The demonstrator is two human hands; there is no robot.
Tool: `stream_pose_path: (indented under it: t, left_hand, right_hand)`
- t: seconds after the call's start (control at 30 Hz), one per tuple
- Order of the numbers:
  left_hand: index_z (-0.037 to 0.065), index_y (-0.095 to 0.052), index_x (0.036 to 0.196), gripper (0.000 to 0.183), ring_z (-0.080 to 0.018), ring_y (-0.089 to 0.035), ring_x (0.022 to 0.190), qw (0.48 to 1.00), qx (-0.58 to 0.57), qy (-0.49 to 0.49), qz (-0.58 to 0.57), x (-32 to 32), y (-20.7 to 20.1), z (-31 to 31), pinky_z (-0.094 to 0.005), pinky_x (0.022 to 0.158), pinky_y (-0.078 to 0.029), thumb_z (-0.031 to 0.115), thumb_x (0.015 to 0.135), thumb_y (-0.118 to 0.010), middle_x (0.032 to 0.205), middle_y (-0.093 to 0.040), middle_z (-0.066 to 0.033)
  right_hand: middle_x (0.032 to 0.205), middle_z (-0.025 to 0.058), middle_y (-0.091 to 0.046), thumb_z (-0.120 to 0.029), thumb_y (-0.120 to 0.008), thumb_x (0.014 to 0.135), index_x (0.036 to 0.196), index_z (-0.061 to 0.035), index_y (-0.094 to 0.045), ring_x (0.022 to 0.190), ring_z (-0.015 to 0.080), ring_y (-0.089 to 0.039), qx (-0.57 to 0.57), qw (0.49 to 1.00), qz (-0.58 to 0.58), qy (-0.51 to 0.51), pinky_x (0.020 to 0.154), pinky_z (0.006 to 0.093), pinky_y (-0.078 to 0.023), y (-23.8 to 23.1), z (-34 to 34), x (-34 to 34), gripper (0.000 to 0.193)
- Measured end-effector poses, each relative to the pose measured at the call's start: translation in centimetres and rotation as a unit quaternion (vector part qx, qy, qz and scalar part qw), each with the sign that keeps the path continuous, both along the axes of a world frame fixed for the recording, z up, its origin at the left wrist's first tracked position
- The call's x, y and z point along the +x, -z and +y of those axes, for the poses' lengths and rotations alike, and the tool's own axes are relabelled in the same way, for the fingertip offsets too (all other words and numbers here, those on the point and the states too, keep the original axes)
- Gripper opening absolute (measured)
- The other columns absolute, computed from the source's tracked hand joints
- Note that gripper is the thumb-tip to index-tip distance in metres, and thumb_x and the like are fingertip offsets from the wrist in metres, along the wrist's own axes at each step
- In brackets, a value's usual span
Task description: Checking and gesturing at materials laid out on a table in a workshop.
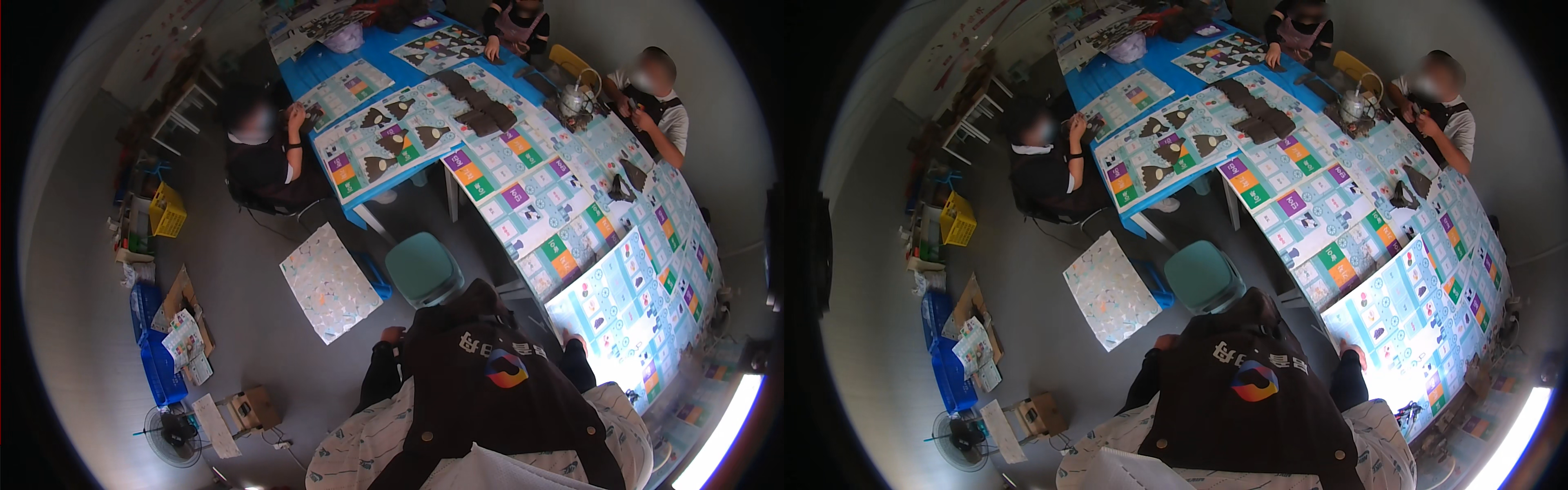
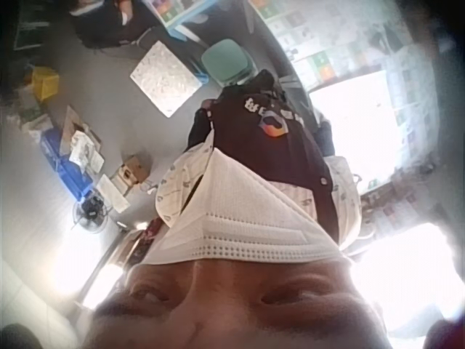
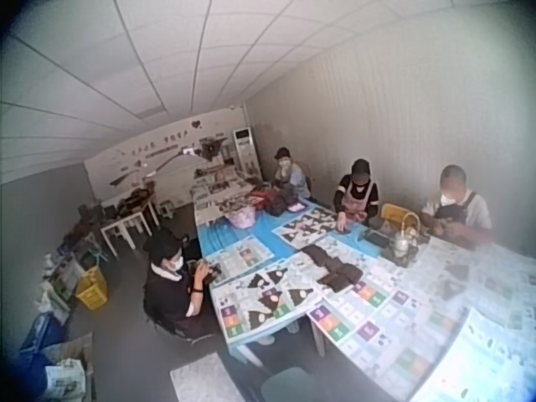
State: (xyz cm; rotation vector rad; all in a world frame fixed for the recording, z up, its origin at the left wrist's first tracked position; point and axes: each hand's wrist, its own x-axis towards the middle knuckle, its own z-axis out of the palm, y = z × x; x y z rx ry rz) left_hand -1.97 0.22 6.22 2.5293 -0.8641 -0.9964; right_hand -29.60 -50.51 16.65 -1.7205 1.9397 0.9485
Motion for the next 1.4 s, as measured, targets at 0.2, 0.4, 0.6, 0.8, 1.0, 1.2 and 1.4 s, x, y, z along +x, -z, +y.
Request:
stream_pose_path:
  t: [0.2, 0.4, 0.6, 0.8, 1.0, 1.2, 1.4]
  left_hand:
    - [0.01, -0.052, 0.096, 0.035, -0.0239, -0.051, 0.084, 1.0, 0.009, -0.024, 0.013, -0.3, -2.0, -0.5, -0.0332, 0.072, -0.041, 0.023, 0.063, -0.054, 0.093, -0.054, -0.0077]
    - [0.01, -0.053, 0.095, 0.033, -0.0238, -0.051, 0.084, 1.0, 0.023, 0.005, 0.014, -0.2, -2.9, -1.1, -0.0322, 0.073, -0.041, 0.02, 0.064, -0.054, 0.095, -0.053, -0.0074]
    - [0.008, -0.052, 0.096, 0.034, -0.0244, -0.051, 0.084, 0.999, 0.002, -0.035, 0.023, -0.4, -1.5, -0.5, -0.0327, 0.072, -0.041, 0.018, 0.064, -0.054, 0.093, -0.054, -0.0084]
    - [0.009, -0.052, 0.097, 0.035, -0.0253, -0.051, 0.083, 1.0, 0.003, -0.017, 0.003, -0.3, -0.6, -0.4, -0.0333, 0.072, -0.041, 0.02, 0.063, -0.055, 0.092, -0.054, -0.0093]
    - [0.01, -0.051, 0.097, 0.034, -0.0249, -0.051, 0.083, 1.0, 0.022, -0.015, 0.006, -0.3, -0.8, -0.5, -0.0331, 0.073, -0.041, 0.019, 0.064, -0.054, 0.092, -0.054, -0.0091]
    - [0.01, -0.051, 0.097, 0.034, -0.0235, -0.052, 0.083, 1.0, -0.002, -0.016, 0.008, -0.3, 0.1, 0.0, -0.0317, 0.071, -0.042, 0.017, 0.064, -0.053, 0.092, -0.054, -0.0078]
    - [0.01, -0.052, 0.097, 0.034, -0.023, -0.052, 0.082, 1.0, 0.008, -0.01, 0.006, -0.2, 0.1, 0.0, -0.0316, 0.07, -0.042, 0.017, 0.064, -0.053, 0.091, -0.054, -0.0071]
  right_hand:
    - [0.114, 0.0214, -0.034, -0.061, -0.039, 0.065, 0.11, 0.0036, -0.037, 0.106, 0.036, -0.033, -0.002, 1.0, 0.003, 0.0, 0.084, 0.0509, -0.024, -0.2, 0.1, 0.3, 0.078]
    - [0.115, 0.0209, -0.034, -0.061, -0.039, 0.065, 0.11, 0.0037, -0.036, 0.106, 0.0369, -0.032, 0.002, 1.0, 0.009, 0.009, 0.084, 0.0515, -0.024, -0.3, 0.0, 0.3, 0.079]
    - [0.116, 0.0201, -0.033, -0.061, -0.039, 0.065, 0.111, 0.0031, -0.035, 0.106, 0.0366, -0.032, 0.013, 1.0, 0.025, 0.009, 0.082, 0.0538, -0.024, 0.8, -0.3, 0.4, 0.08]
    - [0.116, 0.0207, -0.033, -0.061, -0.039, 0.064, 0.111, 0.0024, -0.036, 0.106, 0.0374, -0.032, 0.028, 0.999, 0.022, 0.012, 0.082, 0.0546, -0.024, 1.4, -0.8, -0.1, 0.079]
    - [0.116, 0.0211, -0.033, -0.062, -0.037, 0.065, 0.111, 0.0022, -0.036, 0.105, 0.0376, -0.032, 0.036, 0.999, 0.028, 0.012, 0.081, 0.0555, -0.024, 1.3, -0.8, 0.0, 0.079]
    - [0.116, 0.0207, -0.033, -0.061, -0.035, 0.066, 0.111, 0.0022, -0.036, 0.105, 0.0371, -0.032, 0.025, 0.999, 0.03, -0.003, 0.08, 0.0557, -0.025, 0.5, -0.3, 0.4, 0.078]
    - [0.116, 0.0199, -0.034, -0.062, -0.035, 0.066, 0.111, 0.0016, -0.036, 0.106, 0.0357, -0.033, 0.021, 0.999, 0.028, -0.007, 0.082, 0.0536, -0.025, 0.2, -0.2, 0.3, 0.078]
